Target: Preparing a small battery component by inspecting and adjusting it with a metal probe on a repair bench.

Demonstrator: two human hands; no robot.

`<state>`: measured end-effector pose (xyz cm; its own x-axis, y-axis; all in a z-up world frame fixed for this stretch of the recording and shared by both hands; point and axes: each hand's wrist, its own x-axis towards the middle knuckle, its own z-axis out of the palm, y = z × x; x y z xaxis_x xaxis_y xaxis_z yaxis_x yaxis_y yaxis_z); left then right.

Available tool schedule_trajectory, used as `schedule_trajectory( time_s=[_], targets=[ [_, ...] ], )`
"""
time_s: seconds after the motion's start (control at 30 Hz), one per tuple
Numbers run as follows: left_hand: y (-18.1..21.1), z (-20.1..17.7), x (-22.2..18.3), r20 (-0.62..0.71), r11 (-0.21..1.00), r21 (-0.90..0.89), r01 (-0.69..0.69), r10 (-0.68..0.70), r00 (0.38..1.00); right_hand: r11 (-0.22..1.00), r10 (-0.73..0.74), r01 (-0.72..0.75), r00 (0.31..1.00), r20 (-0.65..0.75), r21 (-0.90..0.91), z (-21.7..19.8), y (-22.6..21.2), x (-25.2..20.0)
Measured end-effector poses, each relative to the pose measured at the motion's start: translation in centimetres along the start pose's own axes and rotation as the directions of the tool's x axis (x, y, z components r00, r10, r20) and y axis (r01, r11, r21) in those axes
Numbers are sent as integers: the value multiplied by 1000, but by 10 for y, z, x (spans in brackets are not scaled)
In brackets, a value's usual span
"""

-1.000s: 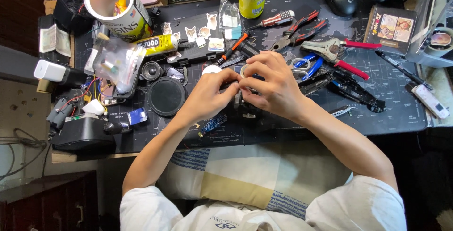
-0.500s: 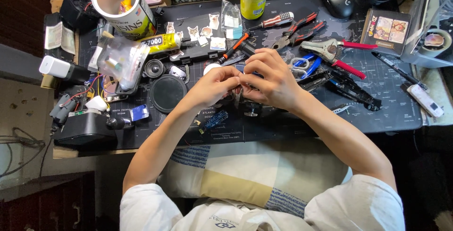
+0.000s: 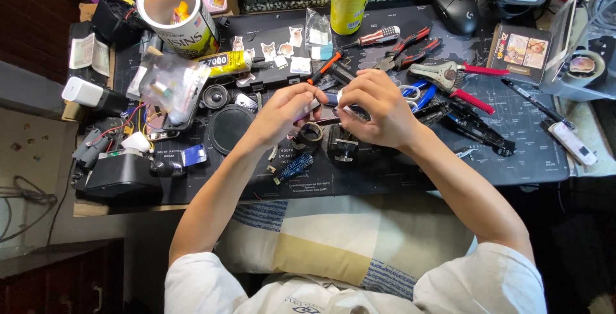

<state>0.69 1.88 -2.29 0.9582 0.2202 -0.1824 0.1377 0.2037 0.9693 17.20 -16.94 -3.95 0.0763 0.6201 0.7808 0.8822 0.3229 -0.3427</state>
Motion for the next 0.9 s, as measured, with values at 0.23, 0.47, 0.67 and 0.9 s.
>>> schedule_trajectory(
  time_s=[0.23, 0.47, 0.67, 0.9],
  targets=[
    [1, 5, -5, 38, 983, 93, -155, 153, 988, 1000, 3, -4, 1000, 7, 23, -3, -2, 3],
    [8, 4, -7, 36, 970, 114, -216, 213, 976, 1000, 16, -16, 999, 30, -2, -3, 2, -1],
    [12, 1, -8, -41, 962, 114, -248, 254, 966, 959, 276, -281, 952, 133, 25, -35, 2, 8],
    [-2, -11, 1, -158, 946, 54, -319, 324, 933, 903, 429, -365, 801, 417, -229, -27, -17, 25]
  ],
)
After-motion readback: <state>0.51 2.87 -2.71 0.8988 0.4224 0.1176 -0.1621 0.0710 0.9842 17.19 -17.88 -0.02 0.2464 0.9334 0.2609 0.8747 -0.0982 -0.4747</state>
